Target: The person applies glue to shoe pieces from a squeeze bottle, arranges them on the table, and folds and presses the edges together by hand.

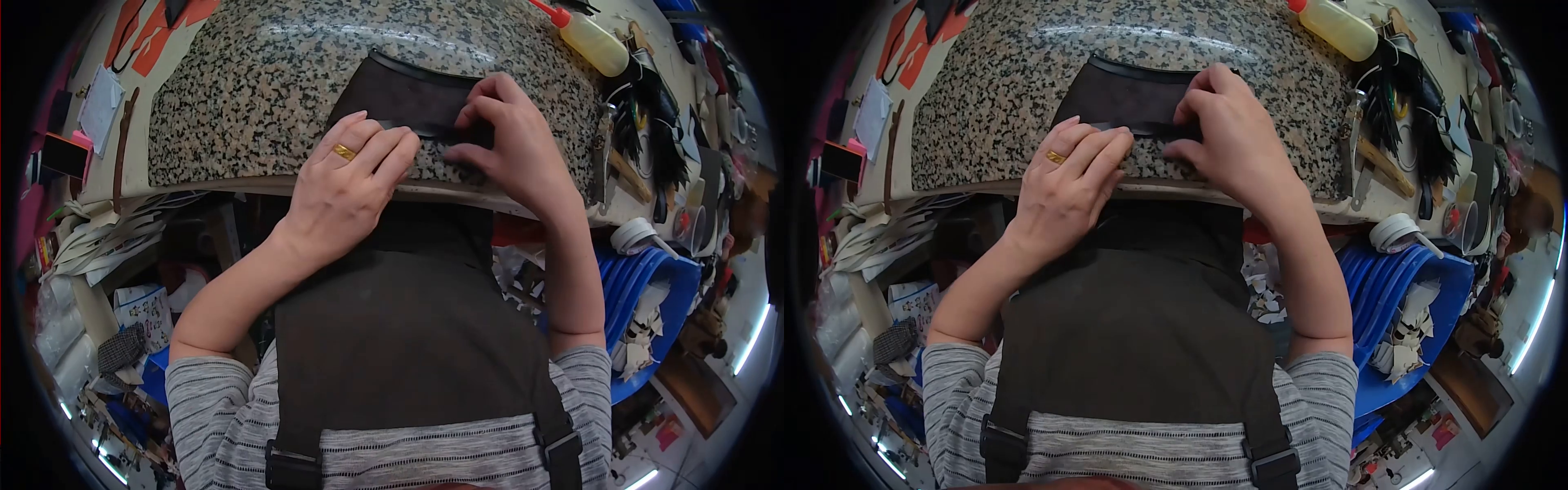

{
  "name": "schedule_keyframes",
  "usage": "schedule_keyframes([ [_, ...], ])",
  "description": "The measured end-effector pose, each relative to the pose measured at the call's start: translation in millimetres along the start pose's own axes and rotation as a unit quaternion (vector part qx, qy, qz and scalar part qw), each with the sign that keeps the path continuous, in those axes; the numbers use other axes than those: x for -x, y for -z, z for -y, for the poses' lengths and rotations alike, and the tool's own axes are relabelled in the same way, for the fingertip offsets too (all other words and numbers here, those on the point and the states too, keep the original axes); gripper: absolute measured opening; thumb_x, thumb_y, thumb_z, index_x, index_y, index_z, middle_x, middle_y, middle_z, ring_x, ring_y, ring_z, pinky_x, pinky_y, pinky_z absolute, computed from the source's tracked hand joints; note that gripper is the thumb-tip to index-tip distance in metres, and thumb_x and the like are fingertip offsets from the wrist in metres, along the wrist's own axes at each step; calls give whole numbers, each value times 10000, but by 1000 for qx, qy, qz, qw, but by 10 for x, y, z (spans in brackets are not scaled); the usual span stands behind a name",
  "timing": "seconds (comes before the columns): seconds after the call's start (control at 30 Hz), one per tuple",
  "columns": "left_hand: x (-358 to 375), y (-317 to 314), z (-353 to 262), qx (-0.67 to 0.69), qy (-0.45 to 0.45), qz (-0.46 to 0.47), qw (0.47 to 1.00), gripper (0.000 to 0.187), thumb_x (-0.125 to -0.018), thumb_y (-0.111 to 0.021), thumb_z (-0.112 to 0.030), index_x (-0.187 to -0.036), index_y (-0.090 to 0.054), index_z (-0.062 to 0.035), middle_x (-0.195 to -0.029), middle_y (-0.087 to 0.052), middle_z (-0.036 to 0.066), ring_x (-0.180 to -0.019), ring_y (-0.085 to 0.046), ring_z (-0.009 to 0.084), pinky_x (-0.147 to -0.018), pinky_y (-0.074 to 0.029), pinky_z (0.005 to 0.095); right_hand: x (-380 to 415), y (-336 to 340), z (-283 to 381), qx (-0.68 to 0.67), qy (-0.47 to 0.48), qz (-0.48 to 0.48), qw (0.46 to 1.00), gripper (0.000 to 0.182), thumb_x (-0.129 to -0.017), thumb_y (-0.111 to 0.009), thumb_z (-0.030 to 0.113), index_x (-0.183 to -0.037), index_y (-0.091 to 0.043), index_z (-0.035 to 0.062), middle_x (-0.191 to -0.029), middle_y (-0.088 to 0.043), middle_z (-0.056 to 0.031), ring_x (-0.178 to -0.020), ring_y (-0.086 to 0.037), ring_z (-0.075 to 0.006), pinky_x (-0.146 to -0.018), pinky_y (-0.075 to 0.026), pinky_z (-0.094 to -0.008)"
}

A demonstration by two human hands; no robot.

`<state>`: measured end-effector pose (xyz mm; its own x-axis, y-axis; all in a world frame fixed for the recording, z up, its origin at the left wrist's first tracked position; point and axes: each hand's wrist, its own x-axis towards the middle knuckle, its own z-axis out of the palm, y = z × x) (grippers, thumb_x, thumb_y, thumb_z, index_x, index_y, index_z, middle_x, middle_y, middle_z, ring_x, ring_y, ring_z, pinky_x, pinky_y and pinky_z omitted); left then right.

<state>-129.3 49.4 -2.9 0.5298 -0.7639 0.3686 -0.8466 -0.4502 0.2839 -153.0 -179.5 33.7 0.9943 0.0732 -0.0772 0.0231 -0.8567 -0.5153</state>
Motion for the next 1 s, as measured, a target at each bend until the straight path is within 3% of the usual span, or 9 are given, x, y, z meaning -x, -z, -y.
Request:
schedule_keyframes([
  [0.1,47,-39,0,5,12,12,1000,482,-818,-701,-182,-1280,-608,-82,-1163,-601,30,-1064,-543,204,-1067,-399,423,167,16,-94,-27,53,-70,996,173,-729,-796,114,-854,-721,20,-1040,-618,-88,-1011,-622,-282,-838,-509,-361],
  [0.33,35,-63,-78,-37,28,29,999,544,-815,-697,-365,-1320,-616,-183,-1162,-554,-9,-1081,-503,173,-1106,-321,454,243,-47,-134,-70,-25,-132,988,169,-705,-826,137,-776,-737,13,-1013,-669,-68,-883,-670,-229,-774,-530,-345],
  [0.53,-83,-126,-235,-110,12,37,993,642,-769,-717,-408,-1330,-596,-119,-1175,-535,11,-1129,-469,180,-1068,-355,424,332,-75,-122,16,35,-161,986,194,-701,-824,94,-775,-684,-20,-1097,-616,-95,-927,-642,-237,-766,-535,-324],
  [0.6,-93,-156,-184,-44,-11,42,998,641,-771,-729,-355,-1331,-579,-81,-1220,-531,46,-1123,-487,211,-1022,-410,367,383,-86,-96,60,73,-163,982,190,-711,-811,64,-793,-666,-29,-1140,-581,-117,-974,-618,-245,-764,-536,-316],
  [0.7,-93,-100,-157,0,-9,75,997,640,-774,-735,-327,-1339,-569,-76,-1260,-530,64,-1125,-502,223,-1006,-428,350,429,-77,-34,15,43,-102,994,175,-767,-773,63,-852,-667,-47,-1171,-542,-145,-1043,-580,-271,-819,-523,-334],
  [0.8,-101,-117,-192,-7,-5,72,997,666,-772,-737,-334,-1358,-551,-76,-1291,-530,64,-1132,-510,225,-1004,-428,354,392,-38,-135,-67,-64,-92,991,193,-819,-747,110,-877,-678,-60,-1179,-528,-163,-1067,-565,-294,-894,-492,-360],
  [1.0,-111,-133,-197,0,2,69,998,711,-766,-745,-372,-1403,-521,-146,-1283,-534,39,-1104,-509,225,-948,-414,376,304,45,-180,-36,-128,-42,990,291,-846,-735,213,-877,-697,-73,-1165,-529,-154,-1152,-498,-301,-971,-426,-371],
])
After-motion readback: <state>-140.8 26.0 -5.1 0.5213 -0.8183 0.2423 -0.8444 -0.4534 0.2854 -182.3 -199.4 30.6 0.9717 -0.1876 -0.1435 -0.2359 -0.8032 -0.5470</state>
